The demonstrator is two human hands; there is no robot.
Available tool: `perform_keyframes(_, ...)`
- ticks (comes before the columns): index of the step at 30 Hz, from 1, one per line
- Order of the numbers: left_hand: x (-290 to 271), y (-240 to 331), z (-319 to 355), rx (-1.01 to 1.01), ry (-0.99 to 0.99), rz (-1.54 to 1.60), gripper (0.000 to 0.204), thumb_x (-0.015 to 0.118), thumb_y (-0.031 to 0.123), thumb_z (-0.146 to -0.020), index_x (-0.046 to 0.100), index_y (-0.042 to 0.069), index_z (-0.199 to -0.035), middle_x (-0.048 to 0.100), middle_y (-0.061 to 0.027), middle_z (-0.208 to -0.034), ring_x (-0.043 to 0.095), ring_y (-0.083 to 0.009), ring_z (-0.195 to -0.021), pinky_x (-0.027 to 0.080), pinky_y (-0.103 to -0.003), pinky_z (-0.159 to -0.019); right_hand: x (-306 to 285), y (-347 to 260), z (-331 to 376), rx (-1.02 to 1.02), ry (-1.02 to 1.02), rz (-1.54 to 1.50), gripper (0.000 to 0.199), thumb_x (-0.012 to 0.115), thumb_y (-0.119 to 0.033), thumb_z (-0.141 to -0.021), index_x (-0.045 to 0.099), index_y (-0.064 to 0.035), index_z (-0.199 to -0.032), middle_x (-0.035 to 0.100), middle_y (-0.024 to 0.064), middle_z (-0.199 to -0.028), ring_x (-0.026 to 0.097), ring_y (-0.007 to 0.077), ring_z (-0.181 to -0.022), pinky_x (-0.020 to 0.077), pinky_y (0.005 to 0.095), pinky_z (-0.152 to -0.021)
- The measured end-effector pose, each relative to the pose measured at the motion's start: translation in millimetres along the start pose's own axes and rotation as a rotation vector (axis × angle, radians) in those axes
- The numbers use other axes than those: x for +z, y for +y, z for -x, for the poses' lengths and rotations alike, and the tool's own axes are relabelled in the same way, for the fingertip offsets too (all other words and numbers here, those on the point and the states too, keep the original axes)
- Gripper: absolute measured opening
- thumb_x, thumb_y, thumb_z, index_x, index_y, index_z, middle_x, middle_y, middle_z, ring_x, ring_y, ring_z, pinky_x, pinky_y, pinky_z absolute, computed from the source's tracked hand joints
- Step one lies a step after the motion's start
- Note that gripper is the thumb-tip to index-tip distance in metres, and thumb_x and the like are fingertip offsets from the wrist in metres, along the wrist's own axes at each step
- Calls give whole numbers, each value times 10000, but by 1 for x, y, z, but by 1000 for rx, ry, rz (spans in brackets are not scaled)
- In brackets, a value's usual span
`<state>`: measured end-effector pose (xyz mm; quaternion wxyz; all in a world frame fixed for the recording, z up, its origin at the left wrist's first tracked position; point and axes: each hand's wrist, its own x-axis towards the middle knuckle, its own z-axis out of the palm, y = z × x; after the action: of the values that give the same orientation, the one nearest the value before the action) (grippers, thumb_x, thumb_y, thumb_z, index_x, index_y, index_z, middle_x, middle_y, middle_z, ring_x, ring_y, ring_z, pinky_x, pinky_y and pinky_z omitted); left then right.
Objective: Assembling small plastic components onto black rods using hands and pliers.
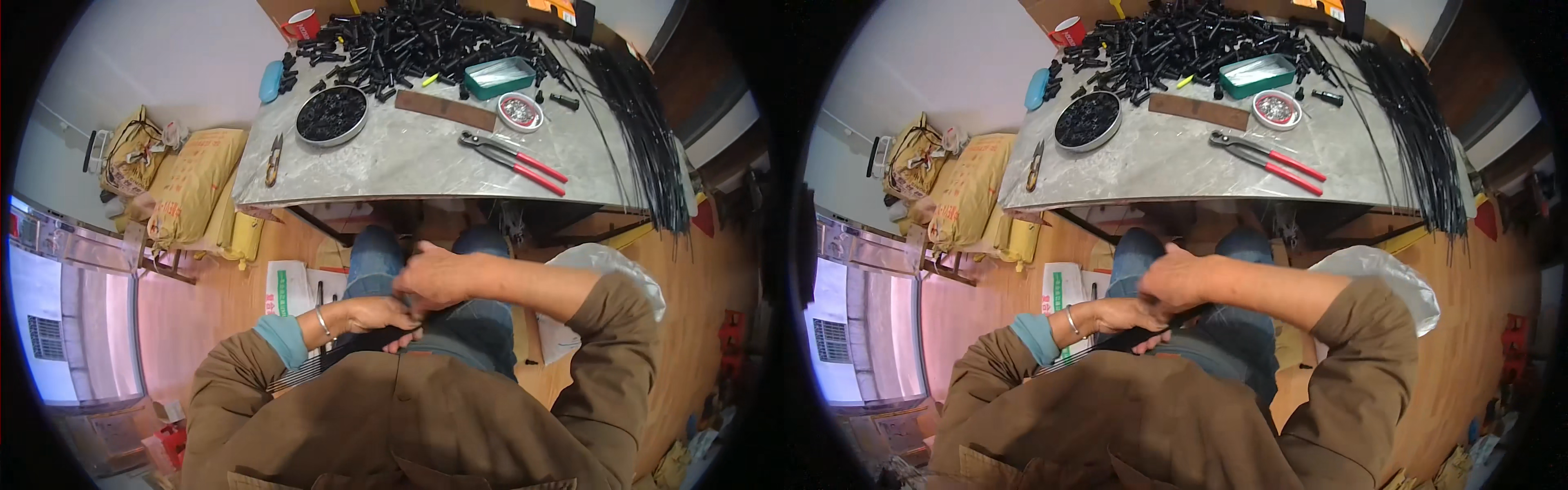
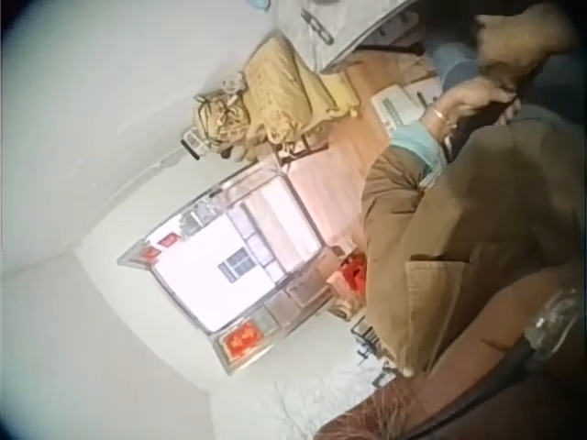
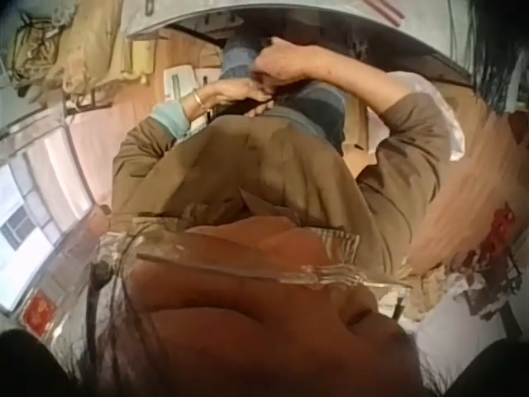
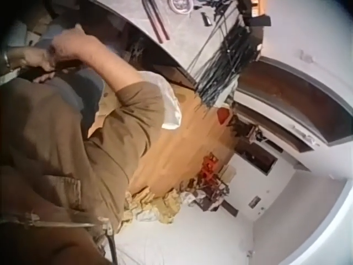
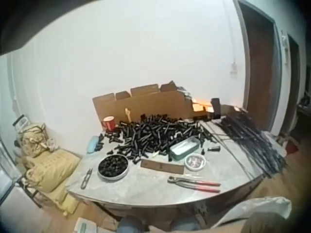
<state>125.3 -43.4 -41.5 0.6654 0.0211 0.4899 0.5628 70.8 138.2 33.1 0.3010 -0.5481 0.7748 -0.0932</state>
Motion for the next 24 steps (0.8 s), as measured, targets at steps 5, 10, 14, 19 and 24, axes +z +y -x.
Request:
perform_keyframes(5, -35, 41, -1, 244, 97, 53, 260, 575, 263, -949, 595, 6, -985, 593, -26, -758, 579, -117, -589, 490, -232, -512, -11, -32, 41, -138, 287, -660, 185, 695, -164, -839, 643, -35, -960, 696, 75, -871, 674, 219, -875, 500, 347, -838)
perform_keyframes(10, -29, 146, 6, 508, -17, 72, 252, 565, 289, -960, 589, 38, -975, 577, -23, -714, 577, -134, -587, 497, -274, -559, 41, -21, 38, 128, 101, -788, 473, 726, -286, -840, 581, 15, -1176, 671, 137, -1065, 641, 219, -994, 484, 348, -897)
perform_keyframes(14, -10, 176, -4, 867, 203, -107, 288, 545, 317, -972, 600, 37, -1014, 613, -18, -769, 594, -110, -660, 508, -251, -631, 87, 24, 20, 376, 444, -710, 689, 704, -391, -850, 449, 17, -1344, 629, 176, -1188, 598, 248, -1110, 474, 361, -918)
perform_keyframes(19, 1, 108, -40, 1027, 459, -22, 256, 507, 282, -992, 581, 38, -1015, 597, -17, -801, 593, -109, -718, 495, -250, -690, 121, 65, -16, 410, 324, -1048, 483, 633, -365, -912, 543, -8, -1224, 609, 104, -1094, 591, 208, -992, 490, 305, -856)
perform_keyframes(24, -5, 15, -48, 969, 546, 297, 276, 488, 283, -1003, 556, 18, -1038, 607, -38, -846, 612, -133, -799, 524, -280, -759, 206, 46, -45, 202, 79, -870, 374, 574, -321, -948, 540, -2, -1141, 593, 116, -1042, 522, 207, -998, 435, 359, -903)
